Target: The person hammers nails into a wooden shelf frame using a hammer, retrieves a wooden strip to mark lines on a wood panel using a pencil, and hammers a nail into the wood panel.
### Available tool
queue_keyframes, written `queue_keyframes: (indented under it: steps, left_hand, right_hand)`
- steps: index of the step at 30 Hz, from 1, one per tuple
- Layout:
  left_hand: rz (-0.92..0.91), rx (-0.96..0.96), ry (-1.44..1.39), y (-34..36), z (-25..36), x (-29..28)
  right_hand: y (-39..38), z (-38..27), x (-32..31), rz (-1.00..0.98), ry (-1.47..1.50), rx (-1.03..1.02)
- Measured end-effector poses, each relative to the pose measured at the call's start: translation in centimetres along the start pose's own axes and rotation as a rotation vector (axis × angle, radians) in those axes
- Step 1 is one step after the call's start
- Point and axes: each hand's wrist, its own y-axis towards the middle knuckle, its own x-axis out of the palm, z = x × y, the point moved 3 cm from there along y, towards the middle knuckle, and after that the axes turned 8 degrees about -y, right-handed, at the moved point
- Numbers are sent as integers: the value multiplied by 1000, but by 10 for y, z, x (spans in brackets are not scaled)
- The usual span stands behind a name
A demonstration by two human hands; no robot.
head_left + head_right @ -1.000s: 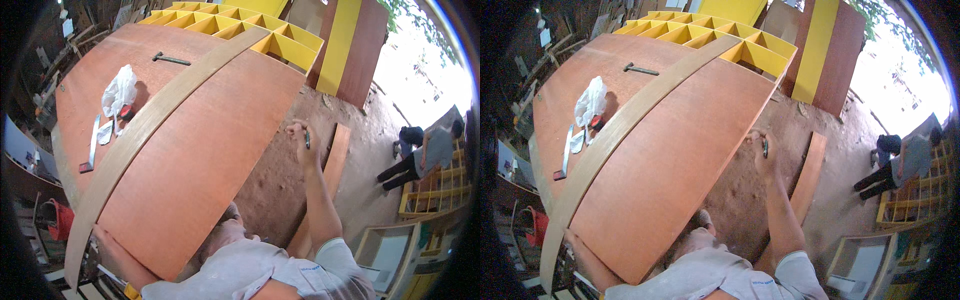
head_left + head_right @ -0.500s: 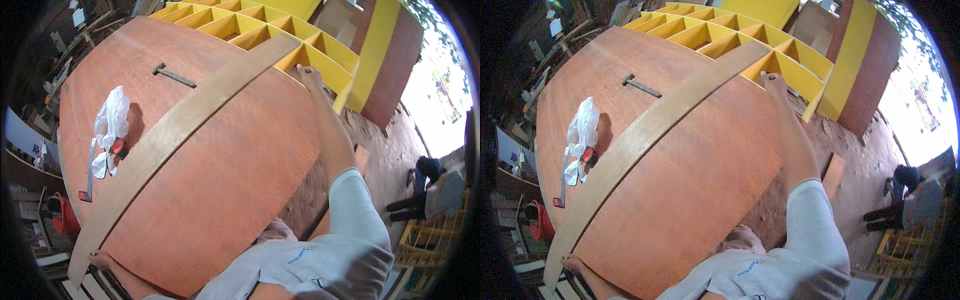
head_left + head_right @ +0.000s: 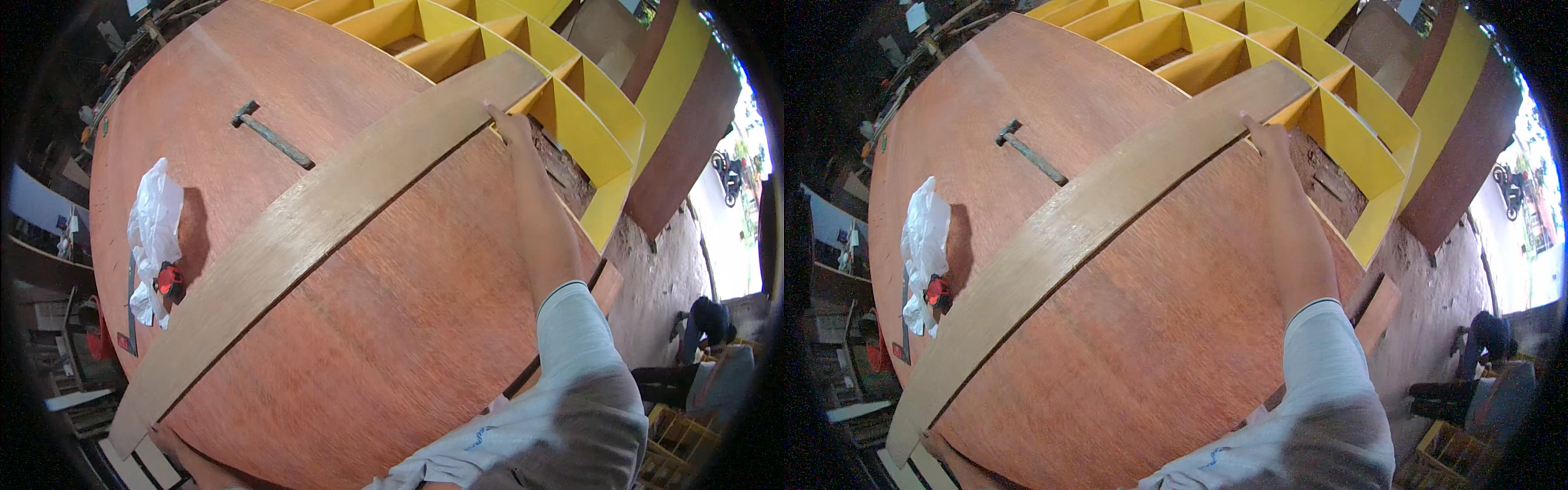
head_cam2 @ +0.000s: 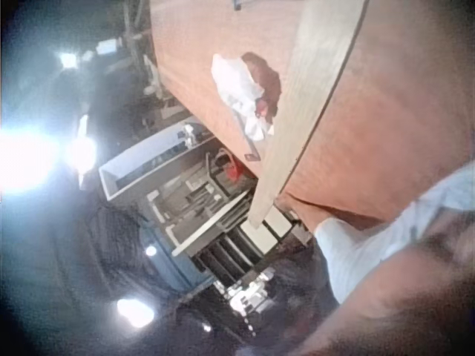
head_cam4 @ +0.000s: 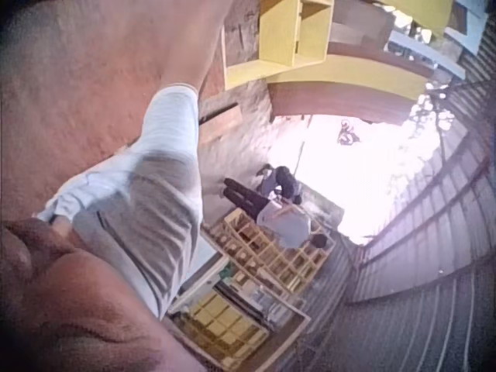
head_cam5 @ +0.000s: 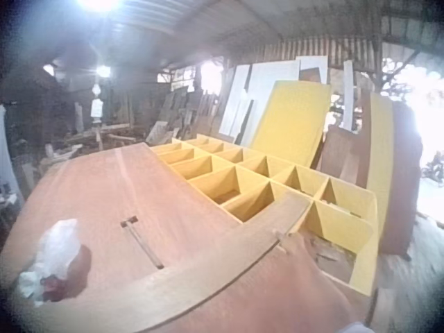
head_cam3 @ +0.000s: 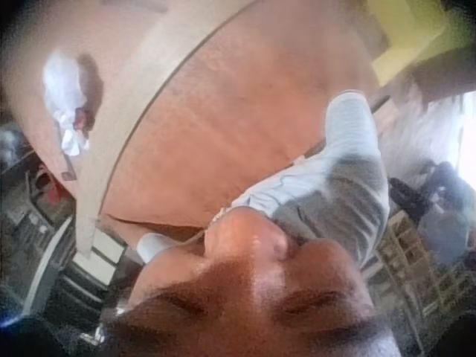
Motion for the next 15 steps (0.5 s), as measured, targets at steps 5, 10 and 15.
queue_keyframes:
  steps: [5,10,15]
  left_hand:
    - [-64,-73,37,-25,16,25]
    - [-92,-86,2,-3,5,13]
    - [-70,-19,-18,-7,7,18]
  right_hand:
    - [-11,-12,-12,19,-107,0]
    - [-12,-7,-9,-9,-12,-33]
    - [-17,-10,-10,-1,23,-52]
